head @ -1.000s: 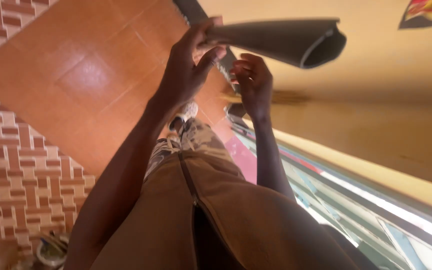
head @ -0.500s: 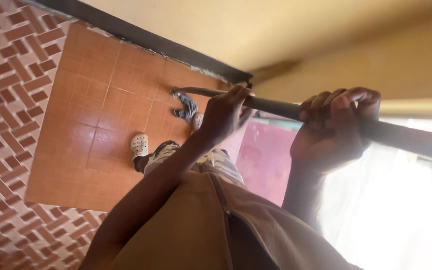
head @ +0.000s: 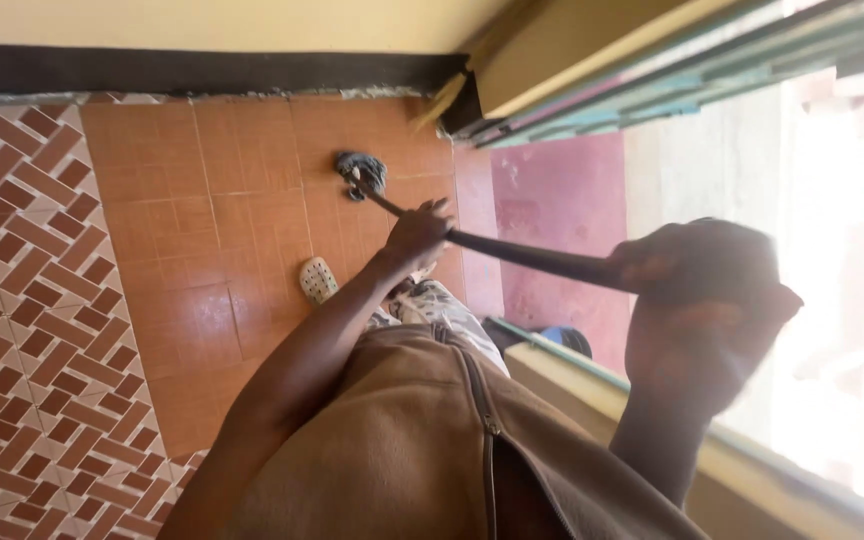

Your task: The recorder is mopping a tiled floor using a bucket of water and a mop.

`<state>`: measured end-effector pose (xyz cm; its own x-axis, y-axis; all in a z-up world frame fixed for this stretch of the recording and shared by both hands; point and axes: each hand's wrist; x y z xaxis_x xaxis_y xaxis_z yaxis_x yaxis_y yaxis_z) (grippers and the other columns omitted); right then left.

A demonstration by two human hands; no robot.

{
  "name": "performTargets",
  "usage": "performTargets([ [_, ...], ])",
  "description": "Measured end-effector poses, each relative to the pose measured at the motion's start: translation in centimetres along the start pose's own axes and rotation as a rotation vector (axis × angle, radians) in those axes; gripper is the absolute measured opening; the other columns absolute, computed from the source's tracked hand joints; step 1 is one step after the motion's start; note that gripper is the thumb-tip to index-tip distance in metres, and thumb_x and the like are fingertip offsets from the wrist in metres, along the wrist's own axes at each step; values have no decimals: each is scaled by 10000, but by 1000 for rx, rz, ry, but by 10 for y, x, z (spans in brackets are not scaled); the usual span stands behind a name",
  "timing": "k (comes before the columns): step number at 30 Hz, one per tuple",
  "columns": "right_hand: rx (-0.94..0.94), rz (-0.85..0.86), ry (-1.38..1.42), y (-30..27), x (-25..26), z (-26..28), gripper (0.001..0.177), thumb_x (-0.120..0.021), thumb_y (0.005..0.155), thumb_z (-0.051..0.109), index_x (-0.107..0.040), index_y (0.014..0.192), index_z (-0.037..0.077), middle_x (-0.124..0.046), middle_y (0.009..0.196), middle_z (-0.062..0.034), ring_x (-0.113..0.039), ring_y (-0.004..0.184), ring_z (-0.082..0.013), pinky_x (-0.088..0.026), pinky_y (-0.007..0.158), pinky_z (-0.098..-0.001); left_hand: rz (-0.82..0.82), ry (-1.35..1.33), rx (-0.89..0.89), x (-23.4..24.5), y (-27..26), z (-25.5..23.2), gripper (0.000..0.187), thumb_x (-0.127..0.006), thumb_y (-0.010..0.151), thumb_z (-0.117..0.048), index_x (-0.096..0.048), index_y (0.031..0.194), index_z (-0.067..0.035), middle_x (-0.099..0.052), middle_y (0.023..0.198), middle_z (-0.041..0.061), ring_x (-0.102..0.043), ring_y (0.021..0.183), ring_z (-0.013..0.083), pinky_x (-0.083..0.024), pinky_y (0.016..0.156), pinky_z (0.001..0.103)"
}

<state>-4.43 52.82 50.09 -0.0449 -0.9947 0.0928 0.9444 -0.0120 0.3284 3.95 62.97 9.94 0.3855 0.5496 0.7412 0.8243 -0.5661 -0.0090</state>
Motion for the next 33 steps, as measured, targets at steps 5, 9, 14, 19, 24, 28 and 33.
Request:
performTargets([
  [5, 119, -116, -184, -27, -21, 14, 483, -698, 1064, 448, -533, 1137, 0, -568, 892, -132, -586, 824, -241, -586, 793, -429, -10, -252, -18, -32, 26, -12, 274, -623, 814, -15, -715, 1060, -92, -663, 1204, 177, -682, 1057, 334, -569, 919, 462],
  [9, 99, 110, -141, -37, -11, 13, 490, -676, 1034, 439, -610, 913, -31, -627, 727, -145, -644, 705, -268, -570, 744, -422, -156, -282, 200, -19, 37, -8, 112, -665, 880, -118, -715, 978, -98, -738, 1005, 110, -701, 973, 307, -564, 872, 452],
  [14, 190, 125, -387, -45, -8, 38, 302, -662, 1004, 240, -600, 980, -55, -612, 765, -192, -660, 815, -345, -604, 864, -490, -422, -280, 367, -13, 24, 16, 104, -671, 1003, -147, -688, 919, -89, -704, 1014, 148, -683, 932, 340, -537, 840, 474],
  [19, 34, -504, -77, -71, 30, 22, 301, -498, 872, -7, -554, 1167, -25, -581, 801, -143, -624, 719, -256, -644, 817, -458, -614, 26, 73, 5, -34, 12, 109, -758, 767, -142, -682, 832, -99, -734, 1010, 125, -696, 1014, 312, -505, 879, 513],
  [24, 27, -695, 335, -90, 81, -10, 170, -478, 926, -43, -577, 1050, -102, -392, 553, -16, -355, 378, -97, -390, 407, -313, -158, -90, 178, -75, -85, 2, 220, -674, 879, -96, -661, 1095, -59, -673, 1183, 157, -617, 1171, 349, -508, 945, 475],
  [28, -3, -210, 125, -112, 126, -30, 166, -476, 1037, -8, -571, 916, -71, -445, 682, -133, -374, 435, -194, -411, 477, -375, -100, -143, 205, -91, -72, -23, 314, -658, 847, -60, -636, 1160, -53, -617, 1248, 139, -569, 1231, 353, -513, 980, 481],
  [33, -66, -54, 313, -95, 121, -20, 260, -467, 1063, 138, -534, 856, -5, -495, 675, -134, -423, 542, -279, -433, 574, -406, 191, 39, 479, -60, -24, -56, 232, -727, 871, -184, -687, 1073, -77, -587, 1249, 136, -585, 1188, 362, -537, 918, 530],
])
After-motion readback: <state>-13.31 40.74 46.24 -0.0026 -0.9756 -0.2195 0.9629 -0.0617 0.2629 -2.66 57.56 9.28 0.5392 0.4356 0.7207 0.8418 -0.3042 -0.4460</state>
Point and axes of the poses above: each hand's wrist, its own y-axis towards the middle knuckle, its own x-axis out of the back of the hand, z = x × y
